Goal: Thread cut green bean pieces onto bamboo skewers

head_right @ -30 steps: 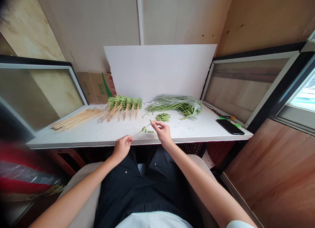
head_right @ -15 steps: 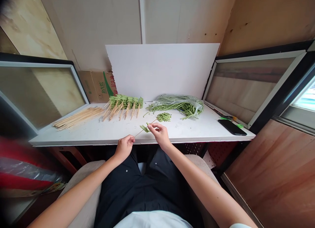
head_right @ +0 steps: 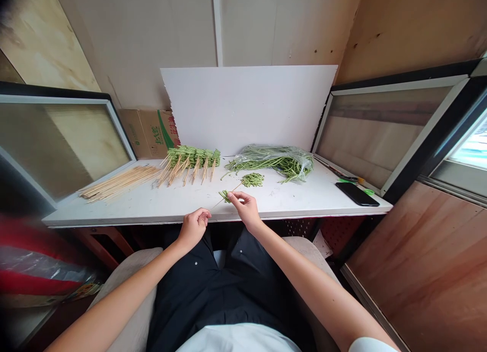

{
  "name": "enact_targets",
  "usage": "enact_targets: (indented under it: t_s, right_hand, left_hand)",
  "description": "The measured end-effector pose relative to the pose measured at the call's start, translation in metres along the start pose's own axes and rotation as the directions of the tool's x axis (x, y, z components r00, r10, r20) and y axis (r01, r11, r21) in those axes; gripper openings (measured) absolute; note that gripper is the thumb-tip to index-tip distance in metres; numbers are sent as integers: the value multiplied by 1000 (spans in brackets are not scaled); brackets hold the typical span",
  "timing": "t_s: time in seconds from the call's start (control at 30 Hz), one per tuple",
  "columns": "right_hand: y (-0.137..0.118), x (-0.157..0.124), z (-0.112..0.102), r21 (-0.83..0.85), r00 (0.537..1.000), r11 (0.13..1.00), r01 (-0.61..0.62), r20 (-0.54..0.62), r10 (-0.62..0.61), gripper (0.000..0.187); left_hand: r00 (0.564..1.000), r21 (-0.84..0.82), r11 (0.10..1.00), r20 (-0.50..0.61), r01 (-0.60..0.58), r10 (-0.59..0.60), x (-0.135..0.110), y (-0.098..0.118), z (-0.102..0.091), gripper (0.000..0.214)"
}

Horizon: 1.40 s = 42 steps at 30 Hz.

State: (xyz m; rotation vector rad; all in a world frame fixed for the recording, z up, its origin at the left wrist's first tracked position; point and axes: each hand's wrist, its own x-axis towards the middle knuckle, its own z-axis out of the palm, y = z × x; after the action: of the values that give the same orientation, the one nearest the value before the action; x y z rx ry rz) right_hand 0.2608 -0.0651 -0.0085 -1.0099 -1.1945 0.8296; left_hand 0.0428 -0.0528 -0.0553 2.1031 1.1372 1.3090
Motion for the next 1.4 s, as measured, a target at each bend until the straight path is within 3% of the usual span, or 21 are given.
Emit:
enact_targets:
  t_s: [0.1,0.2,0.3,0.4,0.5,0.67,0.77,0.87,0.93,1.03,1.17,1.4]
  right_hand:
    - [3,7,-8,-66,1000,998,2,-1,-2,51]
    - [10,16,-23,-285,994,952,113,26,-110,52]
    - [22,23,-34,-600,965,756,260,128,-231,42]
    - [36,26,-36,-773,954,563,292,193,-229,34]
    - [46,28,-34,-810,960,516,277,208,-189,28]
    - [51,32,-37,-711,952,638,294,159,-261,25]
    - [50,36,-44,-583,964,772,255,90,-250,28]
    - [46,41,-49,-347,991,928,136,33,-133,41]
    - [43,43,-50,-185,1000,983,15,19,-12,52]
    - [37,43,-52,16,991,992,-129,46,128,54]
    - [31,42,-56,227,973,947,-227,102,208,54]
    - [33,45,-65,310,960,909,-280,92,264,52]
  left_hand:
    - [1000,-11,1000,-12,5,-5,3,-3,-3,24]
    - [999,-19,1000,-42,11,-12,7,-9,-7,25]
    - [997,-17,999,-64,35,-36,10,-18,-10,27]
    - [997,0,999,-65,48,-48,10,-24,-10,27]
    - [997,23,999,-58,42,-41,10,-27,-9,27]
    - [999,48,998,-38,40,-39,7,-28,-7,30]
    - [999,45,998,-32,37,-36,6,-31,-5,30]
    - [999,46,998,-24,35,-34,5,-33,-4,30]
    - [999,56,998,-15,34,-33,5,-34,-4,29]
    - [999,85,996,5,32,-33,5,-35,-4,26]
    - [999,123,992,25,26,-30,4,-35,-4,24]
    - [999,156,988,47,15,-22,2,-35,-1,23]
